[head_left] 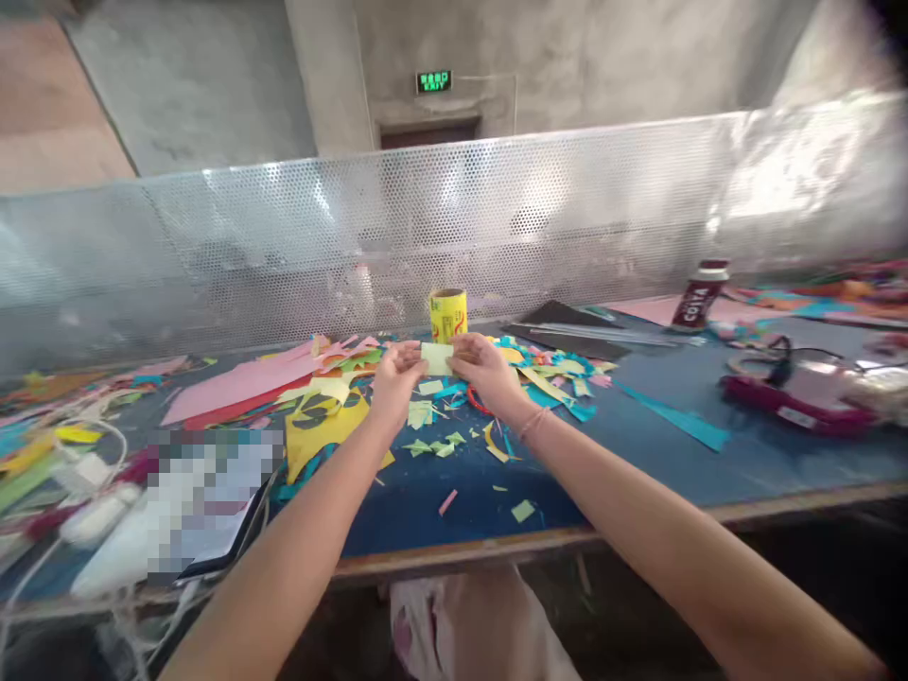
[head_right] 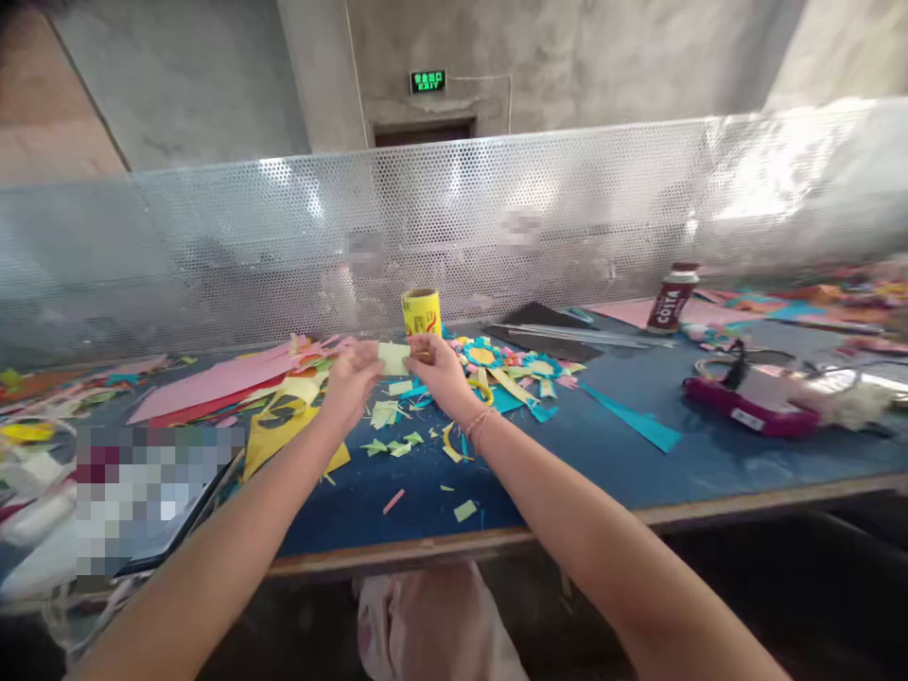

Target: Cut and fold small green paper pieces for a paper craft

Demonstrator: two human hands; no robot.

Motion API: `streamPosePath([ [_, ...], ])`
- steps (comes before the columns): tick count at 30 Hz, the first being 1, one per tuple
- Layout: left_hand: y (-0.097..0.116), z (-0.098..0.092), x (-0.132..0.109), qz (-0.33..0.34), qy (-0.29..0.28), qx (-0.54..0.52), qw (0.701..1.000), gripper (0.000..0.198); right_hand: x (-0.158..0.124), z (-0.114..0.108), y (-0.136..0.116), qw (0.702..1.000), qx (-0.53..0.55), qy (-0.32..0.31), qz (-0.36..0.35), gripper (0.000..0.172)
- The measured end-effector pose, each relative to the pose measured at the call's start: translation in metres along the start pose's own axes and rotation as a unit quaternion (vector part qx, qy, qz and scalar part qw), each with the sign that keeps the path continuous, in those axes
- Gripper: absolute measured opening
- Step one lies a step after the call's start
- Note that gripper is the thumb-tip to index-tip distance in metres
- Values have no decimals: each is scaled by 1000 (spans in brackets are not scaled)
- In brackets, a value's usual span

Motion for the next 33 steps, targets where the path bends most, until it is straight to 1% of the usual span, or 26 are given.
streamPosePath([
  [8, -1, 1, -2, -21, -3, 7, 1000, 33, 0, -1, 0, 1000, 8, 6, -15, 25],
  [12, -4, 7, -5, -60, -30, 4, 998, 31, -2, 0, -2, 1000, -3, 0, -14, 21],
  [14, -6, 9, -7, -73, -37, -1, 997, 31, -3, 0, -3, 1000, -6, -1, -10, 21],
  [18, -7, 8, -7, -86, -27, -16, 996, 32, -3, 1, 1, 1000, 8, -3, 12, 22],
  [24, -8, 5, -6, -92, -18, -17, 995, 31, -1, 3, 7, 998, 55, -19, 31, 24],
  [29, -8, 6, -5, -78, -42, 13, 996, 31, -1, 6, 9, 993, 97, -39, 52, 29],
  [33, -11, 7, -5, -83, -60, 16, 995, 31, -2, 7, 10, 991, 104, -44, 69, 32],
])
Point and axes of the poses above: each hand's wrist, its own x-axis towards the middle knuckle, its own z-axis out of the palm, y = z × x, the point moved 7 cm from there along x, towards the middle knuckle, and after that the axes turned 15 degrees about -x, right-handed, at the moved point
